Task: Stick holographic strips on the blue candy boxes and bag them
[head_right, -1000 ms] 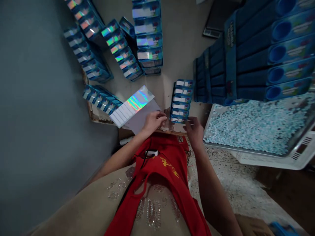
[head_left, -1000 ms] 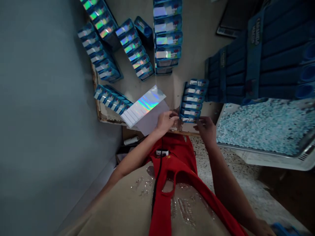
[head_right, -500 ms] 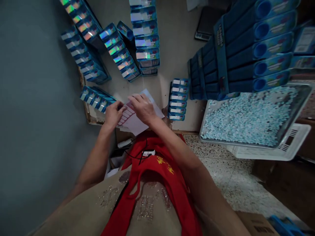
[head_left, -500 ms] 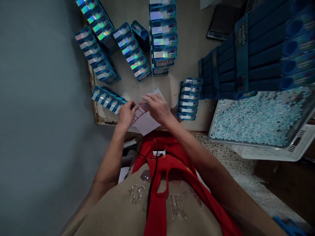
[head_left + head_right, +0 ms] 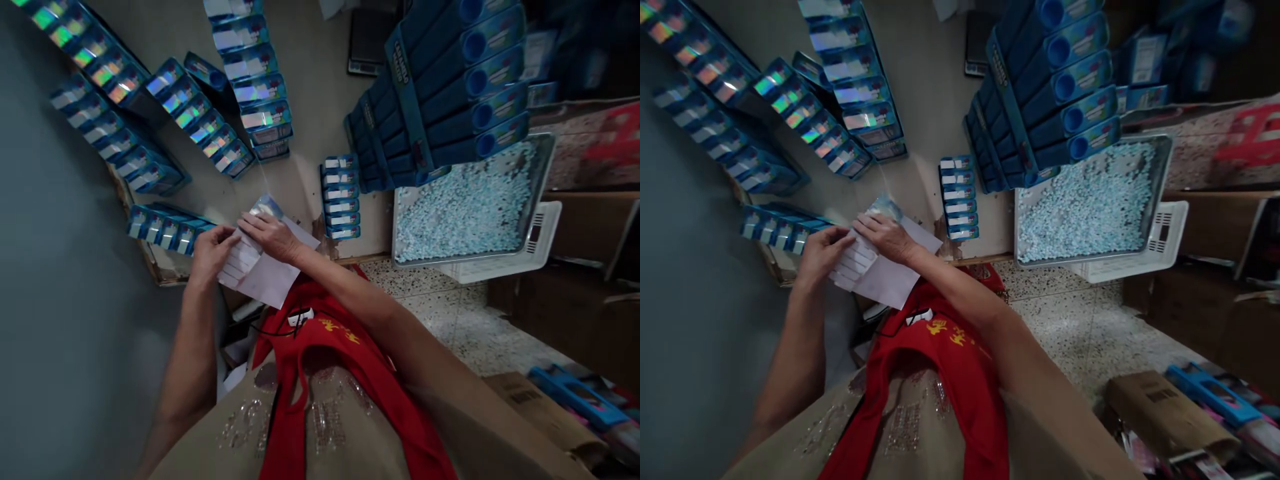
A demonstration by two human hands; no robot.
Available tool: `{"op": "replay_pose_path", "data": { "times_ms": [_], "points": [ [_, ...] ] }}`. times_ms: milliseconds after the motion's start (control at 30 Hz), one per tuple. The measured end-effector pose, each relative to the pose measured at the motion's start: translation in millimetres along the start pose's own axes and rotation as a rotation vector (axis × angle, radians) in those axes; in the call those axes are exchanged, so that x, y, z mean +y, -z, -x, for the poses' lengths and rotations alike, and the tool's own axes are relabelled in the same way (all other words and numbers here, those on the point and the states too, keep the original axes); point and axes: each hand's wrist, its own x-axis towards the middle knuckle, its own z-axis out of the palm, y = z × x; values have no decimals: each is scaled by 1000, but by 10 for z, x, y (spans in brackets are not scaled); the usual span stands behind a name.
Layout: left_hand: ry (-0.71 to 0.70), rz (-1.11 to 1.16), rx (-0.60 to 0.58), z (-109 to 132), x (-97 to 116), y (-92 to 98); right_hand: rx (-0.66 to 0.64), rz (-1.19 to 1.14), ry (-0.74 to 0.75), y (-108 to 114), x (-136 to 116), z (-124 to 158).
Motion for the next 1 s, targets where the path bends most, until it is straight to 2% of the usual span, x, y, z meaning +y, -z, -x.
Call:
{"op": "replay_pose_path", "data": {
  "times_ms": [133,267,400,533,667,833,933,1000],
  "points": [
    [54,82,-30,13,-32,-37,25,-28,5,-107,10,204],
    [17,120,-120,53,-8,-63,88,-52,-13,-181,7,355],
    [-25,85,-158,92,63,-37,134,-74,-34,-180,6,368],
    [-35,49,-177,128,101,5,94,-57,23,-103,46,302],
    [-20,116,-192,151,76,13,65,-20,120,-42,102,262],
    [24,220,-181,158,13,5,-9,-18,189,-86,168,334],
    [30,197,-180,132,-17,4,-8,-60,172,-103,179,436],
    [13,99,-154,100,-19,-11,52,-124,110,-75,151,518]
  ]
}}
